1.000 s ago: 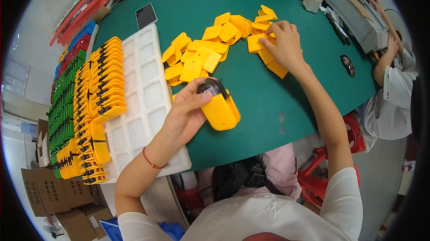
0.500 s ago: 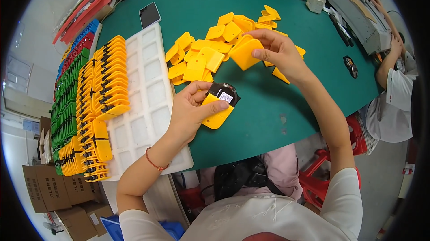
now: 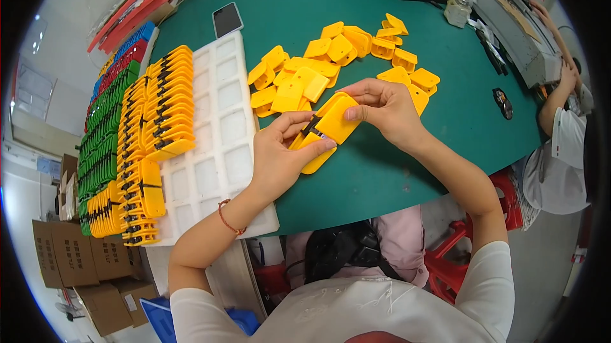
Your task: The person assembles electronic modules into yellow plastic housings by hand, taking the modules from a plastic packaging tray and inserting them into the housings.
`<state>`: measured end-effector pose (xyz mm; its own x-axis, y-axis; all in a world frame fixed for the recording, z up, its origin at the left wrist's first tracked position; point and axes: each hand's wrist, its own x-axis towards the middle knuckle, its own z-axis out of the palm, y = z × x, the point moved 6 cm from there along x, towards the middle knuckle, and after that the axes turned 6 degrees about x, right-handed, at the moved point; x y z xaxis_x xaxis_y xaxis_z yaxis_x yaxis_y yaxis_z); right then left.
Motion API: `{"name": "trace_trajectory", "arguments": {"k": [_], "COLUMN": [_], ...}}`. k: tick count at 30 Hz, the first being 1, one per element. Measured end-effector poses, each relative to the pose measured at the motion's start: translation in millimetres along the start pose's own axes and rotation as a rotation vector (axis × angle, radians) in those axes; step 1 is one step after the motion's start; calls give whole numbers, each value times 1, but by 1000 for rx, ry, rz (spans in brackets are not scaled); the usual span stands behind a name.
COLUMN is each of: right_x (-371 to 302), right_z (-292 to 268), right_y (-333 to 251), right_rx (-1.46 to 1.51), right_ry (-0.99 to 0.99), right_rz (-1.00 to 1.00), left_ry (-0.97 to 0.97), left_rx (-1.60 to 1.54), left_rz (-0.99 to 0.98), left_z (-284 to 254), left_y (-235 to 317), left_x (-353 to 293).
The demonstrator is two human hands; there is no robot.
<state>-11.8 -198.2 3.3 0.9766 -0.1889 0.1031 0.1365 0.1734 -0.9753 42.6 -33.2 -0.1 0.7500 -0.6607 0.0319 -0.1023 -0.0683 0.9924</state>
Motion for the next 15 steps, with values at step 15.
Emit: {"name": "trace_trajectory", "arguments": {"k": [15], "right_x": [-49], "right_z": [-38], "right_y": [-83], "right_rx": [-566], "right_ry": [-72], "right_rz": [-372], "left_ry": [27], "left_rx": [1213], "left_rz": [535], "left_z": [-114], "left_y": [116], "left_x": [-43]}}
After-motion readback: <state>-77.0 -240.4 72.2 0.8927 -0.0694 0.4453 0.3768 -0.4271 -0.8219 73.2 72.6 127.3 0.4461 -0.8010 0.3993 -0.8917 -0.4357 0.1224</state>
